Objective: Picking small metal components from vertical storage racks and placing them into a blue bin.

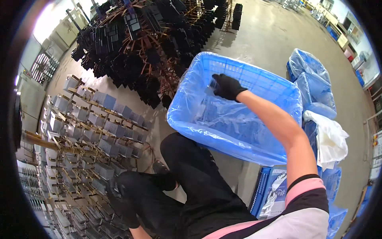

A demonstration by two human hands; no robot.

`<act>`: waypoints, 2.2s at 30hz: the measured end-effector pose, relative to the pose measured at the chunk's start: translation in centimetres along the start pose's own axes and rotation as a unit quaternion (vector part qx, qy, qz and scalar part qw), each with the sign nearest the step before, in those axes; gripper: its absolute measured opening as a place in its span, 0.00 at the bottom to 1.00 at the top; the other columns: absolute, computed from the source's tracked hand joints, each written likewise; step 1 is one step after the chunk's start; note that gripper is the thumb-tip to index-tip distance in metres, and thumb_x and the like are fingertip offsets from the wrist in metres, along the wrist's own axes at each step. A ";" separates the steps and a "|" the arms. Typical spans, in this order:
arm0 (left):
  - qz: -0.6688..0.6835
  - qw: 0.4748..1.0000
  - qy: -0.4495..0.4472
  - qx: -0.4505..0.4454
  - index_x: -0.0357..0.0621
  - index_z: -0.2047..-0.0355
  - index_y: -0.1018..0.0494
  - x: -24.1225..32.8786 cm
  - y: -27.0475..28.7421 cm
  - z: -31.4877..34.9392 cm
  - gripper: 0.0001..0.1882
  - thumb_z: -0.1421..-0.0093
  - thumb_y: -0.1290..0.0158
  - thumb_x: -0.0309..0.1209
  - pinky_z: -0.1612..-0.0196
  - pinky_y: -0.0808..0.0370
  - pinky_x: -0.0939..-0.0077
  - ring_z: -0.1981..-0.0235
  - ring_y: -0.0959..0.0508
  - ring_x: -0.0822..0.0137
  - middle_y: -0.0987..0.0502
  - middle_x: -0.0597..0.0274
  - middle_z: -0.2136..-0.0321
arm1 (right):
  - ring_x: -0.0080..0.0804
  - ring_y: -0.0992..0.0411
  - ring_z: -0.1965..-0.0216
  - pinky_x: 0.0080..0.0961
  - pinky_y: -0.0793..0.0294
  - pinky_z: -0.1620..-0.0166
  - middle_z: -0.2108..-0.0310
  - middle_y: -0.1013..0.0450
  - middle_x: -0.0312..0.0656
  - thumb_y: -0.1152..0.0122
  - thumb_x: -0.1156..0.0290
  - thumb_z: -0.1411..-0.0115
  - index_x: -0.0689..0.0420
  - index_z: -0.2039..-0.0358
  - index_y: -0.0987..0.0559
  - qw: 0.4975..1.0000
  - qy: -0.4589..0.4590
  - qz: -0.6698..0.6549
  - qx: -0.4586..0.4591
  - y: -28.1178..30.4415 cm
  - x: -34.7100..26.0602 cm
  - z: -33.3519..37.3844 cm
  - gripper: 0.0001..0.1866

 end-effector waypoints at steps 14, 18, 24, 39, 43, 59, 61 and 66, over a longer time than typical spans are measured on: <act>-0.065 0.997 -0.033 0.016 0.33 0.53 0.28 0.8 -1.3 -0.5 0.19 0.35 0.48 0.38 0.44 0.32 0.55 0.49 0.27 0.45 0.26 0.44 0.53 | 0.47 0.27 0.58 0.48 0.26 0.60 0.55 0.29 0.47 0.45 0.68 0.42 0.52 0.43 0.30 0.974 -0.008 0.217 0.066 -11.0 1.2 -3.2 0.24; -0.074 0.997 -0.028 0.019 0.33 0.54 0.28 1.3 -1.0 -0.4 0.19 0.35 0.48 0.39 0.45 0.32 0.57 0.50 0.27 0.46 0.25 0.45 0.54 | 0.45 0.27 0.59 0.47 0.26 0.63 0.55 0.29 0.46 0.51 0.70 0.39 0.52 0.44 0.29 0.978 -0.034 0.203 0.035 -10.9 1.9 -2.5 0.22; -0.083 0.995 -0.016 0.045 0.33 0.55 0.28 2.0 -0.4 0.7 0.17 0.35 0.49 0.37 0.45 0.31 0.57 0.51 0.27 0.46 0.25 0.45 0.54 | 0.46 0.27 0.60 0.48 0.26 0.63 0.55 0.29 0.47 0.53 0.70 0.38 0.51 0.43 0.30 0.976 -0.009 0.215 0.045 -11.1 2.0 -3.1 0.21; -0.350 0.913 0.203 0.041 0.55 0.37 0.35 -15.8 6.6 9.2 0.30 0.41 0.45 0.32 0.45 0.31 0.51 0.46 0.30 0.47 0.29 0.46 0.48 | 0.47 0.33 0.41 0.38 0.36 0.38 0.45 0.29 0.51 0.47 0.70 0.35 0.57 0.44 0.27 0.956 0.199 0.023 0.213 7.9 -15.8 -6.1 0.19; -0.356 0.928 0.069 0.090 0.54 0.40 0.32 -22.1 6.0 8.2 0.31 0.47 0.41 0.33 0.51 0.30 0.53 0.47 0.31 0.46 0.30 0.46 0.50 | 0.47 0.29 0.47 0.37 0.33 0.43 0.50 0.26 0.49 0.44 0.68 0.36 0.57 0.50 0.23 0.928 0.333 -0.105 0.129 7.5 -32.5 -2.7 0.15; -0.224 0.973 0.041 0.044 0.49 0.59 0.18 -26.1 2.1 -4.9 0.11 0.41 0.45 0.34 0.67 0.27 0.54 0.73 0.21 0.50 0.21 0.48 0.76 | 0.43 0.24 0.68 0.39 0.25 0.65 0.71 0.25 0.45 0.41 0.63 0.41 0.49 0.42 0.27 0.810 0.518 -0.273 -0.034 -6.8 -57.7 11.8 0.24; -0.023 0.948 0.317 -0.031 0.48 0.56 0.20 -22.7 0.3 -6.5 0.13 0.38 0.47 0.33 0.68 0.26 0.57 0.73 0.20 0.52 0.21 0.50 0.73 | 0.43 0.25 0.69 0.39 0.25 0.66 0.72 0.25 0.44 0.41 0.63 0.41 0.49 0.42 0.27 0.825 0.505 -0.254 -0.019 -8.3 -56.2 10.8 0.25; -0.162 0.967 0.197 -0.022 0.45 0.50 0.24 -28.7 0.2 -2.8 0.15 0.34 0.51 0.33 0.66 0.26 0.58 0.73 0.20 0.56 0.19 0.52 0.70 | 0.43 0.25 0.69 0.38 0.25 0.67 0.69 0.24 0.44 0.40 0.64 0.42 0.50 0.46 0.24 0.808 0.513 -0.290 0.011 -5.2 -57.7 12.5 0.22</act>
Point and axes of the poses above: each hand's wrist, its own z-axis away from the middle knuckle, its own y-axis out of the back of the hand, x = y × z, the point moved 6 cm from there along -z, towards the middle knuckle
